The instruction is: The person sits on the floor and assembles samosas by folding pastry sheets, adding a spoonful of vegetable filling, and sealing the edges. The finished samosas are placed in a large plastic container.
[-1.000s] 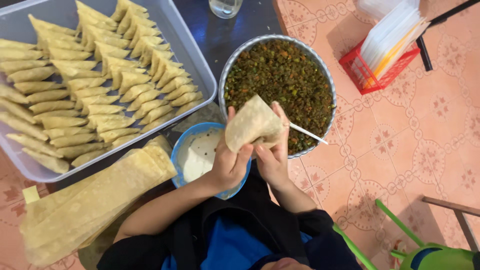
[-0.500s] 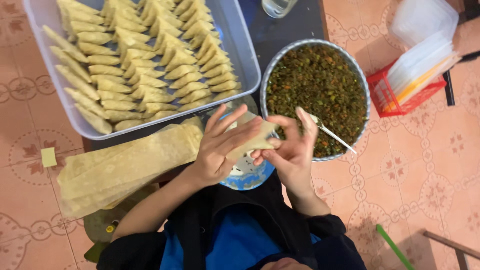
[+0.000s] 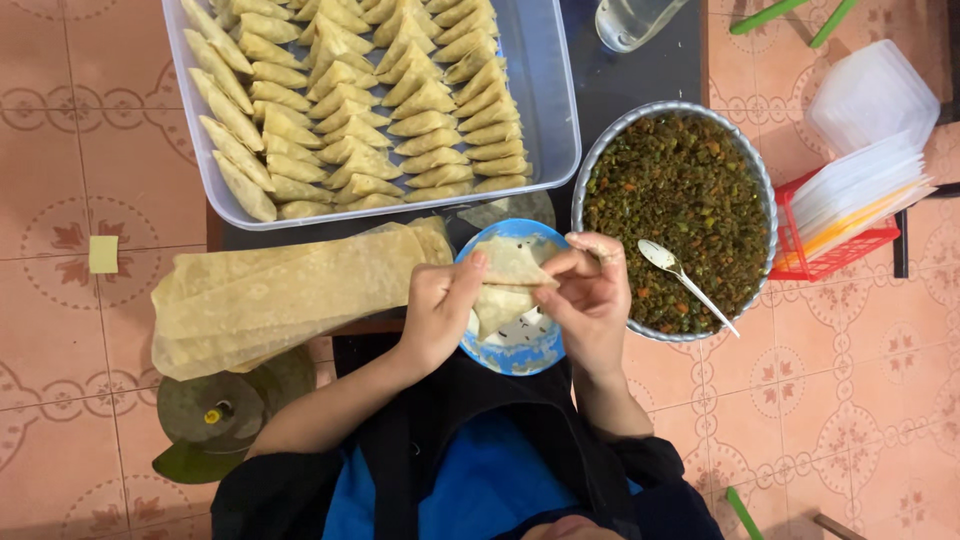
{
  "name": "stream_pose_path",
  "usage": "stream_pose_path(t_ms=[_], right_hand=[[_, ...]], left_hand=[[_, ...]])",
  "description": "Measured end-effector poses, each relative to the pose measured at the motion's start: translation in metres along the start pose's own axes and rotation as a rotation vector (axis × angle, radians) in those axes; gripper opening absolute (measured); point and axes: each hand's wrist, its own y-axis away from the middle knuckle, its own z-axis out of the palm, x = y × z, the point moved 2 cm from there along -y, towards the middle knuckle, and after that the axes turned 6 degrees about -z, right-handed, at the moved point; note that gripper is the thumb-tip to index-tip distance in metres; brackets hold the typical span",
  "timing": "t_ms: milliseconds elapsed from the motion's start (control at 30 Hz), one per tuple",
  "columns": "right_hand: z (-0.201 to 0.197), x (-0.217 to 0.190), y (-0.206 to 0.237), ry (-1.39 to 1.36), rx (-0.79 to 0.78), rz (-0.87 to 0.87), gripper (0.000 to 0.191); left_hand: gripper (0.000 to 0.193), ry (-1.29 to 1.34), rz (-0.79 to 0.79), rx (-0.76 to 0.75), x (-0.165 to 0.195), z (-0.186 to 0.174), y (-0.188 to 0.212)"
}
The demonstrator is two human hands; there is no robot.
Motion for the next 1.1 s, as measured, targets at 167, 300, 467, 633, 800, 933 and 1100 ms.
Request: stream_pose_path(t_ms=[167, 300, 467, 633, 800, 933, 1100], right_hand=[[0.001, -0.002, -0.001, 0.069, -0.045, 0.126, 0.063], [-0.003, 0.0, -0.004, 0.075, 0.021, 0.048, 0.062], [-0.011, 0.009, -0.003, -0.044, 0.154, 0.021, 0.062], [0.0, 0.016, -0.003, -0.089, 0.136, 0.033, 0.063], [0.008, 0.001, -0.007, 0.076, 0.039, 0.142, 0.063], [0.01, -0.011, -0.011, 1.25, -0.403, -0.22, 0.046], [0.008, -0.001, -0.002, 1.502, -0.782, -0.236, 0.045]], left_hand=[[0.048, 0.082, -0.149, 0.045, -0.014, 0.0, -0.002], [0.027, 0.329, -0.194, -0.077, -0.022, 0.003, 0.001], [0.036, 0.496, -0.278, -0.296, -0.025, 0.0, 0.007], [0.058, 0.621, -0.148, -0.266, -0.018, -0.001, 0.012], [0.055, 0.575, -0.18, -0.095, -0.017, 0.004, 0.014], [0.048, 0.858, -0.322, -0.049, -0.02, -0.007, 0.005], [0.045, 0.976, -0.442, -0.12, -0.018, -0.009, 0.006]])
